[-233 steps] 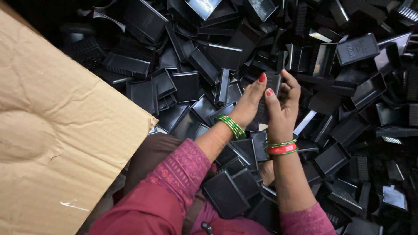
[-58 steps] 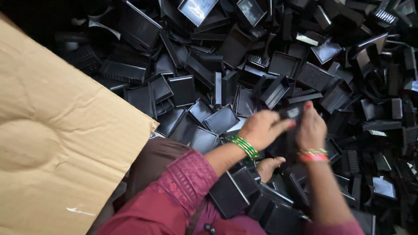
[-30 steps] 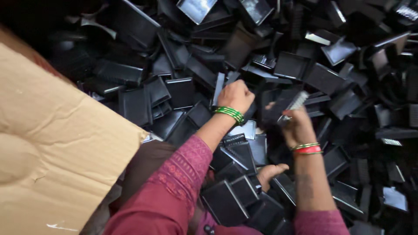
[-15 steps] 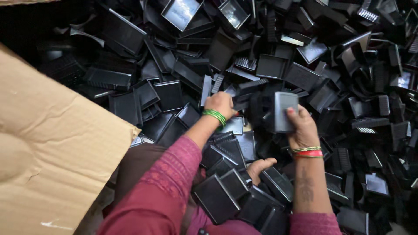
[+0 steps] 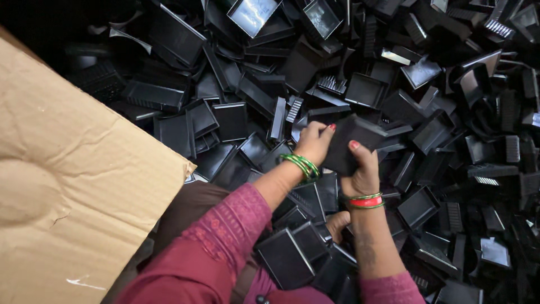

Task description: The person sits on the floor in front of a large pile of black plastic boxes and lids. They pick up boxes one at a time, fit matching pieces together, and place the assembled boxes into an open cardboard carton beside them, repeating the cycle throughout the clip.

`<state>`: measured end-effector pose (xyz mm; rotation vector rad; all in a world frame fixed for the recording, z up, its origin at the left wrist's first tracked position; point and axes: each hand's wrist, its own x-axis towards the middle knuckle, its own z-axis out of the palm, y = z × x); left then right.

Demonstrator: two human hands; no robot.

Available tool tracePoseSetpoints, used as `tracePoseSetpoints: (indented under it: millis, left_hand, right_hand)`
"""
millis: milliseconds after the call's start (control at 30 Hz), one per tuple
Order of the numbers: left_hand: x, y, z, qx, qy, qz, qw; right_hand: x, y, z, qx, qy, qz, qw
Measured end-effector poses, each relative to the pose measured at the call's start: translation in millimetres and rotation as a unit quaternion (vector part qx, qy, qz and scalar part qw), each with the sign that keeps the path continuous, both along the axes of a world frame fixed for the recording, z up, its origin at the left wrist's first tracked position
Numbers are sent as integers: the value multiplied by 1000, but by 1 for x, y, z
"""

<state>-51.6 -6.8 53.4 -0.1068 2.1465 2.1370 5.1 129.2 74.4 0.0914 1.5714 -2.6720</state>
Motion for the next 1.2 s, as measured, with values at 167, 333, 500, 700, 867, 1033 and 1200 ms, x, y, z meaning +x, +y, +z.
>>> tracePoseSetpoints:
  millis: [167,333,500,700,867,1033,1200]
  left_hand:
    - [14,12,-4,-208,221,-35,952]
    - [16,10,-5,-78,125,-102,984]
    - [16,5,-5,-156,134,-87,975]
    - [15,4,4,-9,88,-98,991]
    - [10,2,6,214,29,-130,968]
    - [12,6,7,13,91,-80,993]
    - [21,13,9,4,60,-40,997]
  right_hand:
    - [-10,8,-9,-145,-37,-92,984]
    - [-19,30,-34,-11,-68,-107,992]
    - [-13,40,-37,-31,48,-29,998]
    - [-10,16,1,46,14,-27,998]
    - [-8,-2,24,69,31,-39,996]
    - [-6,-11,15,256,115,-82,956]
    - [1,-37,-6,280,106,-154,942]
